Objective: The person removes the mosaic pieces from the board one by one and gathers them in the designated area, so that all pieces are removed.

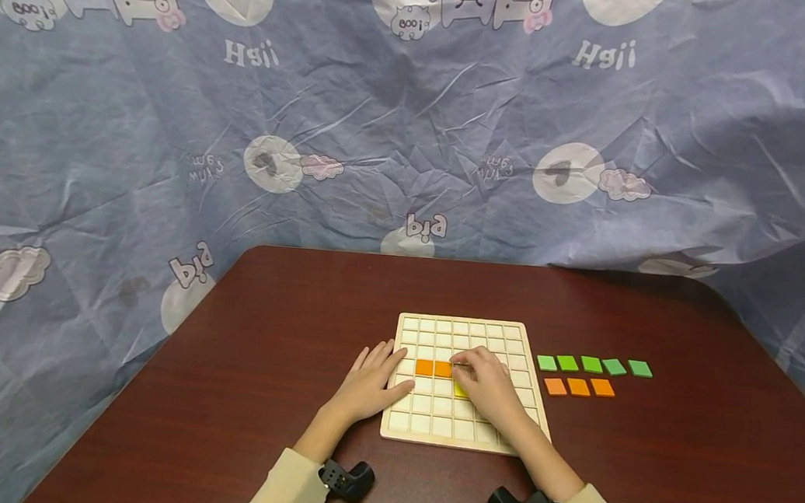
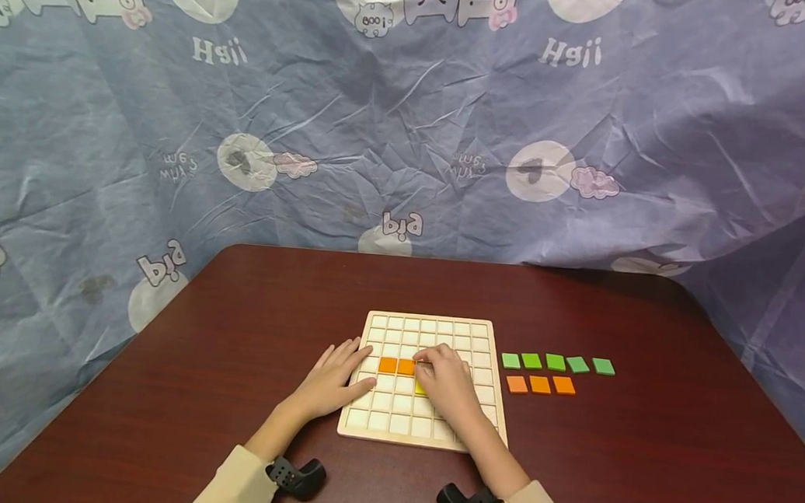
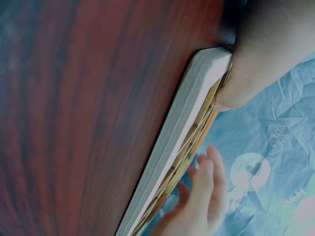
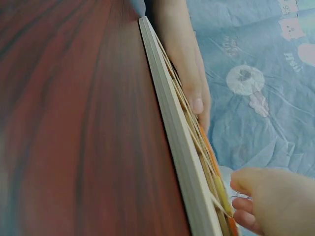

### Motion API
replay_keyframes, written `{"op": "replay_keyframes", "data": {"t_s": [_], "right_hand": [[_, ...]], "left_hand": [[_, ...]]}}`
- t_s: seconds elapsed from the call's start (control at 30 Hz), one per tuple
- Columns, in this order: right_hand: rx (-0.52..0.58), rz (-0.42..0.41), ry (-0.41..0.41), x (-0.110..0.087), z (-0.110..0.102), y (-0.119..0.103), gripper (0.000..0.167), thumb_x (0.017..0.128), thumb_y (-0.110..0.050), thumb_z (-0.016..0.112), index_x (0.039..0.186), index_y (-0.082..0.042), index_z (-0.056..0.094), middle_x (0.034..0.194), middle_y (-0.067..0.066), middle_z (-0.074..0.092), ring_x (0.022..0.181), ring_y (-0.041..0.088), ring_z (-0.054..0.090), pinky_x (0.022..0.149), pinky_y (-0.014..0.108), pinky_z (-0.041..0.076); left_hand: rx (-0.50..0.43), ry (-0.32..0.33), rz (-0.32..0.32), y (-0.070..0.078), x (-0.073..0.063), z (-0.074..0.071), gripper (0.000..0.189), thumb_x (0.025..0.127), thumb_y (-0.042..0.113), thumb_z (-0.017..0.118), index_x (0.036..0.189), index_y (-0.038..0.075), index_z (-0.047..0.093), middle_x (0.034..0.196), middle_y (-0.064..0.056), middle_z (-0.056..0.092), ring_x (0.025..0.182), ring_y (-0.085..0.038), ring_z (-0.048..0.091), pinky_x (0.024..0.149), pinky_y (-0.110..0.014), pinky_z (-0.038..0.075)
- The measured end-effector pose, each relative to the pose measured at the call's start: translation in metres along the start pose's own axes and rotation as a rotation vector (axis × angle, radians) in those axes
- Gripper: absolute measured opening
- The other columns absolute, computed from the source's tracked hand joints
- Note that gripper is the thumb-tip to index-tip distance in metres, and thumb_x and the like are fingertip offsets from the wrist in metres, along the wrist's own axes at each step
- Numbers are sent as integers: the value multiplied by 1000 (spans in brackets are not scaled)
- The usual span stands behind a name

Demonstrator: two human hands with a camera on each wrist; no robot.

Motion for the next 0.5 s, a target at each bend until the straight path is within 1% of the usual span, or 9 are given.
{"op": "replay_keyframes", "data": {"t_s": [0.07, 0.13, 0.3, 0.5], "right_hand": [[12, 15, 1, 2, 5, 1, 19, 86, -25, 61, 101, -15, 67, 103, 4, 59, 99, 25, 54, 89, 47, 38], [17, 19, 6, 3, 7, 1, 21, 86, -25, 61, 102, -14, 67, 105, 5, 59, 102, 26, 54, 90, 48, 37], [18, 17, 7, 3, 9, 2, 23, 86, -25, 61, 104, -14, 67, 106, 5, 59, 103, 26, 53, 91, 48, 36], [-11, -8, 12, 4, 10, 4, 19, 85, -23, 62, 100, -15, 68, 104, 4, 59, 103, 27, 52, 89, 48, 37]], "left_hand": [[1, -6, -1, 0, 0, 0, 65, 90, 56, 38, 143, 20, 30, 151, -10, 22, 141, -25, 17, 115, -47, 7], [2, -9, 3, 0, 1, -1, 64, 90, 55, 38, 144, 20, 29, 151, -10, 21, 141, -26, 17, 115, -47, 7], [10, -8, 6, 0, 1, -2, 64, 91, 55, 38, 143, 20, 30, 151, -10, 22, 141, -26, 17, 115, -47, 7], [2, -2, 3, -1, 0, -1, 65, 90, 56, 38, 143, 20, 30, 151, -10, 22, 141, -26, 18, 115, -47, 7]]}}
Point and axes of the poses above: each hand's wrist, its own x-axis towards the middle knuckle, its own z-axis out of the palm, y = z × x, the point moved 3 cm from there along x, towards the middle knuckle
